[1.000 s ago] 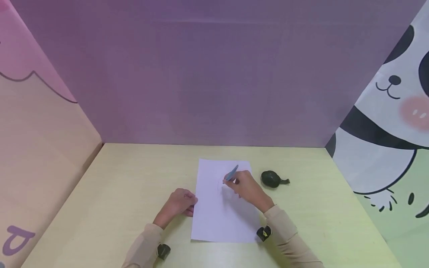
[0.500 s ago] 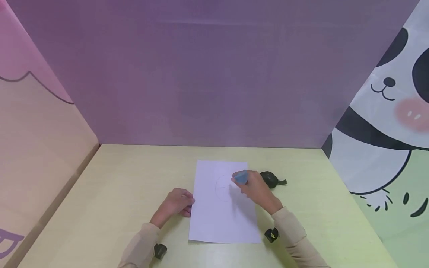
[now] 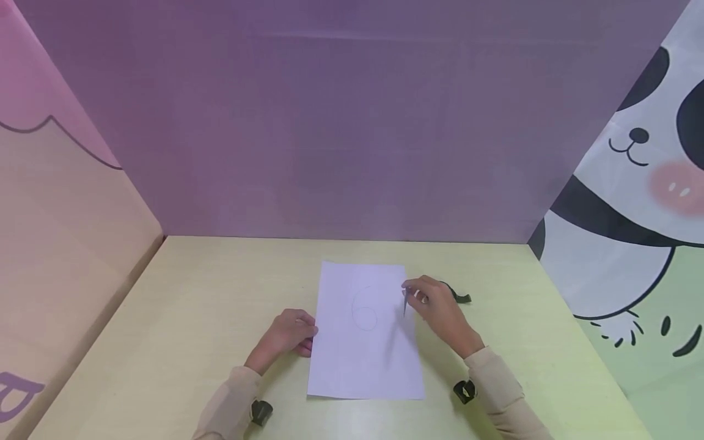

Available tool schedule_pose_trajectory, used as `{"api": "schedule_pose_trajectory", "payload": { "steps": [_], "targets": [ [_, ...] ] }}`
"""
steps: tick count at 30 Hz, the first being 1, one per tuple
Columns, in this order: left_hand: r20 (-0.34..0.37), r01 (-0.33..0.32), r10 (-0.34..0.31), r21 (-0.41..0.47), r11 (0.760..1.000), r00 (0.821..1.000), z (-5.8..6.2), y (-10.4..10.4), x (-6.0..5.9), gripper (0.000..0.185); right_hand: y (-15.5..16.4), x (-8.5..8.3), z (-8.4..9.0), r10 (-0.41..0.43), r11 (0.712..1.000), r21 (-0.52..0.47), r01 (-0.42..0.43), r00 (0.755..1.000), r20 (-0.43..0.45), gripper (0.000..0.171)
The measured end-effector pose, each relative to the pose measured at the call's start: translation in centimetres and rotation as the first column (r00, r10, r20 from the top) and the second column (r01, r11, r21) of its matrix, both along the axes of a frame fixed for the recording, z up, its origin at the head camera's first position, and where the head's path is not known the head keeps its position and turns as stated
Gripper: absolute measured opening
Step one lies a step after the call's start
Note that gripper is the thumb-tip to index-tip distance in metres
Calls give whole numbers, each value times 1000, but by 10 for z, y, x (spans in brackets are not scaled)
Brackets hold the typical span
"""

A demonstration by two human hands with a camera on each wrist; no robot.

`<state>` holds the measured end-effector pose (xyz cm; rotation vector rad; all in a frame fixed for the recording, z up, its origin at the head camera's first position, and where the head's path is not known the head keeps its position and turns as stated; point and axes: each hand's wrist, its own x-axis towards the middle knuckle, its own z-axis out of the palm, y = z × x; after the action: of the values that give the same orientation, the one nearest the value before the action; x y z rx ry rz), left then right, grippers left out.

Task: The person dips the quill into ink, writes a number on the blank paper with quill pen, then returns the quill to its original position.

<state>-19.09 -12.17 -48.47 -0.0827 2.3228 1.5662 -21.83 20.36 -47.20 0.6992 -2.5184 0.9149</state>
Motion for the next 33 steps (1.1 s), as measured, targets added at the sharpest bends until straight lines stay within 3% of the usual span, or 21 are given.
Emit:
{"api": "schedule_pose_trajectory", "payload": {
  "steps": [8,33],
  "targets": [
    [4,2,-2,-6,1000,1000,1,1,-1,17,19,4,0,-2,999,48,7,994,-109,29],
    [31,28,-27,-15,1000,999,1,2,-5,20,44,10,-4,-11,996,89,27,985,-171,35]
  ]
}}
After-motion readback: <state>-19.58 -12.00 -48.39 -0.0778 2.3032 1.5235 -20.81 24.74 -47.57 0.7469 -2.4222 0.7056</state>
